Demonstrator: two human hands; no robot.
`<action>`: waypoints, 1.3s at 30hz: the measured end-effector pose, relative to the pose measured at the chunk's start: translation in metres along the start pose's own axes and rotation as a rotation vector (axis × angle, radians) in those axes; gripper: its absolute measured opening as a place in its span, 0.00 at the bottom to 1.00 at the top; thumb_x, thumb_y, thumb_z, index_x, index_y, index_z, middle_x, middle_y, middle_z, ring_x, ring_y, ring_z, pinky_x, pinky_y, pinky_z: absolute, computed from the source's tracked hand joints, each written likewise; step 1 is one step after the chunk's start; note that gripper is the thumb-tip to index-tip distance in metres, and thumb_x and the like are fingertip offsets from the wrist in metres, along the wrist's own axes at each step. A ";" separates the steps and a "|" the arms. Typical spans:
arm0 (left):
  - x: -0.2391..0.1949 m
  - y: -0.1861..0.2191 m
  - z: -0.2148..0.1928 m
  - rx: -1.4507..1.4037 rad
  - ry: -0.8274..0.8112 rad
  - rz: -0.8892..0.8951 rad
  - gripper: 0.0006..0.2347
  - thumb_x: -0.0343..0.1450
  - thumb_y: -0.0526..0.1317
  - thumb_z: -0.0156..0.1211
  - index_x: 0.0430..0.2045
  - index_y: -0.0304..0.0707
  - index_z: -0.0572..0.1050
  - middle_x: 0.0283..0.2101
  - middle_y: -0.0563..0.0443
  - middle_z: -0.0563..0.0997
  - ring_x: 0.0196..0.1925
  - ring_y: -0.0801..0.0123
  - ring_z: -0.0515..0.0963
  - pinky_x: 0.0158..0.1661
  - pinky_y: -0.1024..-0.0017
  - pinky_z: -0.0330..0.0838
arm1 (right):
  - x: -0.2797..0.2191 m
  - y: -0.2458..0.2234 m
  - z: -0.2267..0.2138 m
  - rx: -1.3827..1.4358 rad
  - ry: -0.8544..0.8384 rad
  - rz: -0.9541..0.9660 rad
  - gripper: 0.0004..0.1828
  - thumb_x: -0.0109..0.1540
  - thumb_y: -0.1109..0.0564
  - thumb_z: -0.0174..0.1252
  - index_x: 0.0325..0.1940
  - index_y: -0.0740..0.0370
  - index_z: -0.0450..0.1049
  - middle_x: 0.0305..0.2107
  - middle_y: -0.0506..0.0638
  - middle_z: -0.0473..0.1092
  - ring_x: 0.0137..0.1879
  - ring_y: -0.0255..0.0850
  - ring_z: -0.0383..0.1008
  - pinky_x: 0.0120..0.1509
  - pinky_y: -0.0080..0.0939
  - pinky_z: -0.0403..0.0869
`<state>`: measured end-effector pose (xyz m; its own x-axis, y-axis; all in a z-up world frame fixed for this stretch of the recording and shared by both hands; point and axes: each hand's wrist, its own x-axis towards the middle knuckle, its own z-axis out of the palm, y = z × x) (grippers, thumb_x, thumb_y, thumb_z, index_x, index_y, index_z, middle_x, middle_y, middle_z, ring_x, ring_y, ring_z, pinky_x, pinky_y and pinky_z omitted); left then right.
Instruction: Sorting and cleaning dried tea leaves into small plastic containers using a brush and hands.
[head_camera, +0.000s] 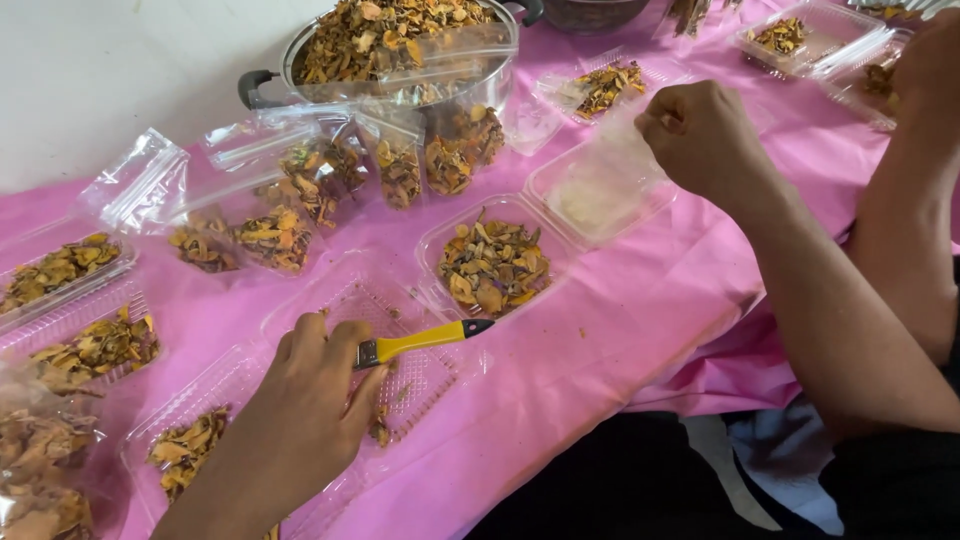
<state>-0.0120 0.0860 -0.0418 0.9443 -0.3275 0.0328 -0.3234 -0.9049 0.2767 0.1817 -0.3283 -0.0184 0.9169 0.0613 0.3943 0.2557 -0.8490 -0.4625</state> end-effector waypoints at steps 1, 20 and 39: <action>-0.001 0.001 -0.001 0.001 -0.001 0.002 0.17 0.76 0.49 0.49 0.55 0.43 0.68 0.45 0.45 0.67 0.48 0.56 0.73 0.55 0.56 0.70 | 0.001 0.001 -0.001 0.000 0.001 0.002 0.15 0.72 0.59 0.59 0.31 0.67 0.77 0.24 0.51 0.70 0.31 0.41 0.64 0.35 0.46 0.64; 0.048 0.035 -0.056 -0.568 0.351 0.292 0.14 0.77 0.49 0.46 0.42 0.35 0.64 0.40 0.48 0.68 0.43 0.64 0.69 0.44 0.66 0.65 | -0.058 -0.187 -0.011 0.725 -0.397 -0.679 0.08 0.67 0.61 0.56 0.44 0.68 0.80 0.27 0.52 0.79 0.26 0.31 0.66 0.30 0.30 0.63; 0.023 0.059 -0.032 -0.372 0.715 0.123 0.18 0.78 0.55 0.33 0.32 0.37 0.57 0.34 0.48 0.58 0.39 0.63 0.59 0.41 0.65 0.61 | -0.069 -0.186 0.046 0.565 0.149 -0.987 0.12 0.67 0.78 0.61 0.34 0.73 0.69 0.24 0.56 0.70 0.27 0.41 0.71 0.30 0.34 0.75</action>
<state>-0.0075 0.0334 0.0065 0.7544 -0.0525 0.6543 -0.5050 -0.6832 0.5275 0.0847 -0.1502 0.0036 0.2043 0.4747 0.8561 0.9789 -0.1064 -0.1746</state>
